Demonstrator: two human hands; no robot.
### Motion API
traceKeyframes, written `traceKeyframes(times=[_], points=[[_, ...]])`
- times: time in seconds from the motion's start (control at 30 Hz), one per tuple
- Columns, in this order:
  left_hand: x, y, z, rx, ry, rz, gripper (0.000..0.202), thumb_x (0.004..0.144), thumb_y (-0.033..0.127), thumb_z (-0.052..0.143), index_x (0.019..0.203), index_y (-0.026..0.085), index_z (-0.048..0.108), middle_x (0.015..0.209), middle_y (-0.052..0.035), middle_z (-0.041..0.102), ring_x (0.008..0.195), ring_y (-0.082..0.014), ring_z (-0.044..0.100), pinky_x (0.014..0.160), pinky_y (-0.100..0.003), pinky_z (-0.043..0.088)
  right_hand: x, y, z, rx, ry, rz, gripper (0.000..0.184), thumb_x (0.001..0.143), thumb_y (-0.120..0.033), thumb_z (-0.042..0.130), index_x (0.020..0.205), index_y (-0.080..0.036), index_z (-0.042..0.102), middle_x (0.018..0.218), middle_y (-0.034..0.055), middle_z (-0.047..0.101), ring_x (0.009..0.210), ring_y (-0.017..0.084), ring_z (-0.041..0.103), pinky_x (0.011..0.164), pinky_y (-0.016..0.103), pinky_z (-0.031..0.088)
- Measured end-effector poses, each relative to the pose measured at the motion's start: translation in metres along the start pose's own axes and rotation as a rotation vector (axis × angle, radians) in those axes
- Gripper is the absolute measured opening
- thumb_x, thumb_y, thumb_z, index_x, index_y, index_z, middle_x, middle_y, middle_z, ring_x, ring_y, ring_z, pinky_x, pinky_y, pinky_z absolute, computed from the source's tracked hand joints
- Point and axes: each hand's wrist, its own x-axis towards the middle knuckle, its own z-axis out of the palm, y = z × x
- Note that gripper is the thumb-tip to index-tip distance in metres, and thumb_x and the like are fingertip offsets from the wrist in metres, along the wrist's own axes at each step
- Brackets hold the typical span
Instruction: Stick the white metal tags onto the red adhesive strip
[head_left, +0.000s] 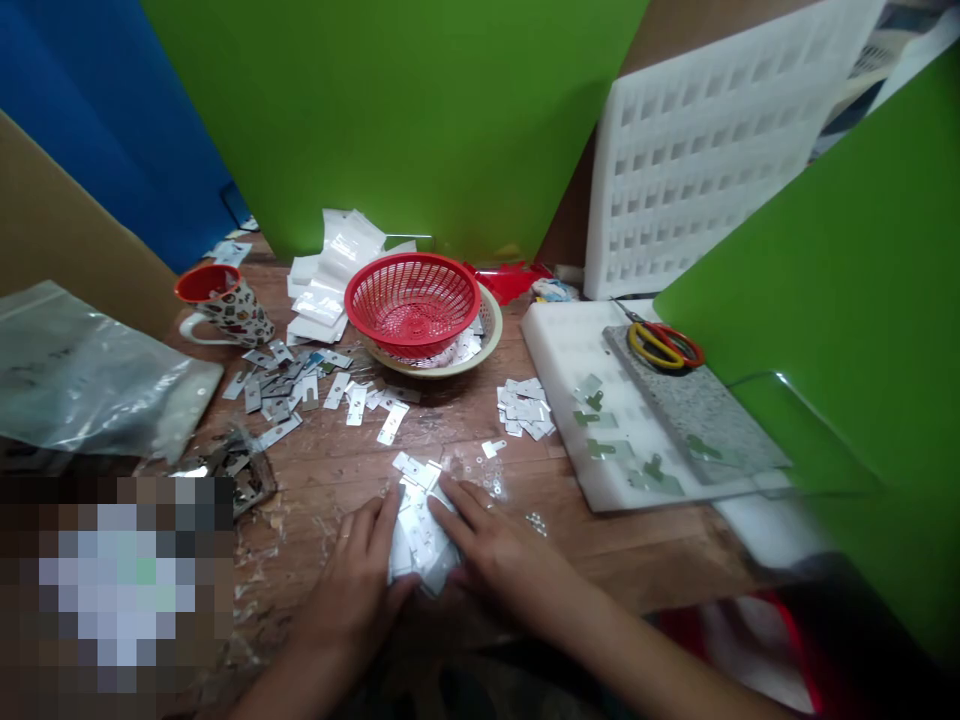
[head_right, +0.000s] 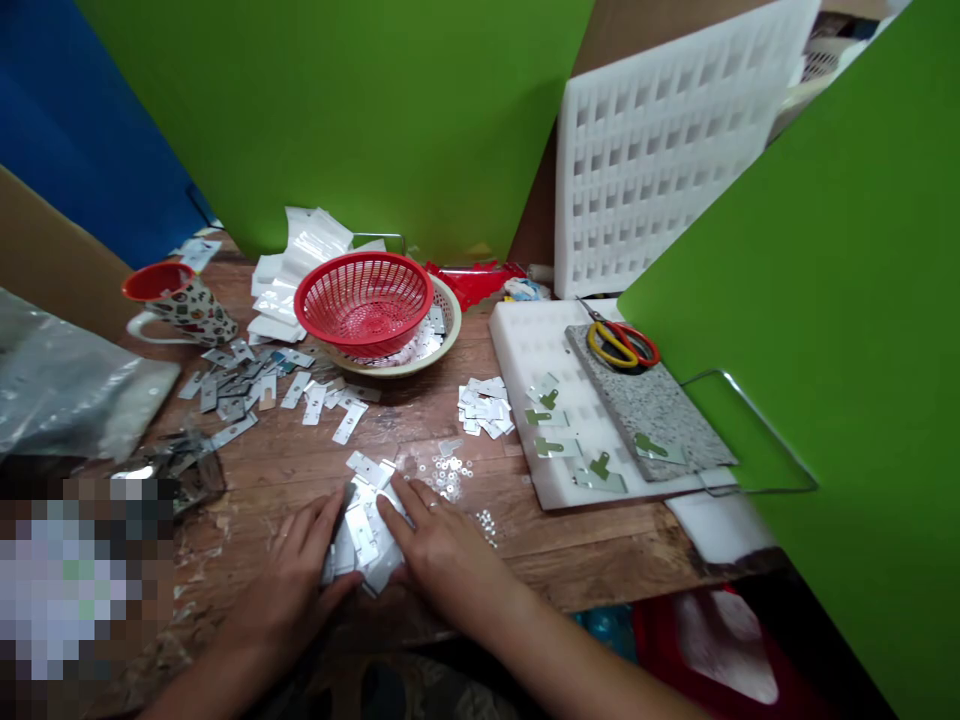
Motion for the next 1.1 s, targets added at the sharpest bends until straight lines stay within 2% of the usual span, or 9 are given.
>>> traceKeyframes(times=[0.13, 0.27, 0.4, 0.53, 0.63, 0.83, 0.9, 0.97, 1.1], points=[[0.003, 0.007, 0.000, 0.075, 0.083, 0.101, 0.062, 0.086, 0.025, 0.050, 0.143, 0.016, 0.030, 0.126, -0.0158, 0.054, 0.118, -0.0298, 0.051, 0.096, -0.044, 0.047, 0.004, -0.004, 0.006, -0.173, 0.111, -0.076, 0.056, 0.089, -0.018, 0.055, 0.141, -0.013, 0.037, 0.145, 0.0231, 0.040, 0.124, 0.035, 0.050, 0.081, 0.041, 0.057], [0.005, 0.014, -0.001, 0.279, 0.144, 0.265, 0.045, 0.082, 0.014, 0.048, 0.126, 0.008, 0.053, 0.119, -0.0186, 0.061, 0.110, -0.0315, 0.056, 0.094, -0.044, 0.048, 0.007, -0.009, 0.004, -0.326, 0.211, -0.153, 0.048, 0.093, -0.013, 0.040, 0.141, -0.008, 0.037, 0.135, 0.0280, 0.050, 0.116, 0.034, 0.058, 0.079, 0.040, 0.057], [0.007, 0.014, 0.000, 0.455, 0.177, 0.358, 0.044, 0.077, 0.009, 0.045, 0.119, 0.001, 0.059, 0.120, -0.0236, 0.063, 0.106, -0.0354, 0.059, 0.089, -0.047, 0.050, 0.008, -0.014, 0.004, -0.415, 0.248, -0.200, 0.047, 0.093, -0.014, 0.038, 0.139, -0.005, 0.038, 0.130, 0.0289, 0.054, 0.113, 0.033, 0.060, 0.080, 0.039, 0.056], [0.007, 0.008, 0.004, 0.485, 0.175, 0.396, 0.042, 0.081, 0.007, 0.040, 0.116, 0.003, 0.062, 0.123, -0.0226, 0.062, 0.111, -0.0355, 0.059, 0.090, -0.047, 0.049, 0.012, -0.020, 0.016, -0.463, 0.320, -0.124, 0.046, 0.093, -0.015, 0.036, 0.137, -0.001, 0.039, 0.124, 0.0305, 0.058, 0.109, 0.032, 0.062, 0.083, 0.040, 0.054], [0.008, 0.001, 0.003, 0.410, 0.158, 0.359, 0.045, 0.083, 0.006, 0.039, 0.123, 0.006, 0.058, 0.128, -0.0206, 0.060, 0.117, -0.0331, 0.056, 0.097, -0.046, 0.046, 0.020, -0.021, 0.024, -0.466, 0.339, -0.106, 0.045, 0.093, -0.015, 0.037, 0.135, 0.002, 0.040, 0.121, 0.0309, 0.059, 0.108, 0.032, 0.062, 0.087, 0.042, 0.052], [0.021, -0.014, -0.012, 0.113, 0.055, 0.258, 0.048, 0.087, 0.009, 0.038, 0.133, 0.014, 0.049, 0.126, -0.0140, 0.063, 0.113, -0.0253, 0.061, 0.093, -0.039, 0.052, 0.042, -0.016, 0.018, -0.330, 0.261, -0.072, 0.043, 0.092, -0.009, 0.038, 0.133, 0.002, 0.040, 0.109, 0.0287, 0.062, 0.098, 0.030, 0.063, 0.079, 0.043, 0.055], [0.029, -0.014, -0.014, 0.014, 0.072, 0.195, 0.042, 0.089, 0.017, 0.040, 0.129, 0.017, 0.053, 0.120, -0.0121, 0.067, 0.107, -0.0233, 0.064, 0.090, -0.036, 0.055, 0.047, -0.014, 0.013, -0.313, 0.230, -0.069, 0.042, 0.091, -0.006, 0.039, 0.132, 0.004, 0.040, 0.103, 0.0264, 0.064, 0.092, 0.029, 0.064, 0.073, 0.040, 0.056], [0.037, -0.012, -0.013, -0.093, 0.136, 0.158, 0.035, 0.090, 0.025, 0.044, 0.120, 0.018, 0.059, 0.110, -0.0107, 0.071, 0.098, -0.0223, 0.069, 0.086, -0.034, 0.056, 0.052, -0.013, 0.007, -0.253, 0.188, -0.050, 0.043, 0.090, -0.003, 0.040, 0.132, 0.005, 0.039, 0.096, 0.0228, 0.066, 0.087, 0.028, 0.064, 0.068, 0.038, 0.055], [0.053, -0.002, -0.020, -0.261, 0.213, 0.054, 0.028, 0.089, 0.033, 0.047, 0.105, 0.018, 0.065, 0.098, -0.0079, 0.075, 0.086, -0.0208, 0.071, 0.079, -0.031, 0.056, 0.062, -0.011, -0.003, -0.049, 0.153, 0.059, 0.039, 0.086, -0.001, 0.044, 0.125, -0.002, 0.048, 0.094, 0.0178, 0.068, 0.086, 0.026, 0.065, 0.070, 0.035, 0.053]])
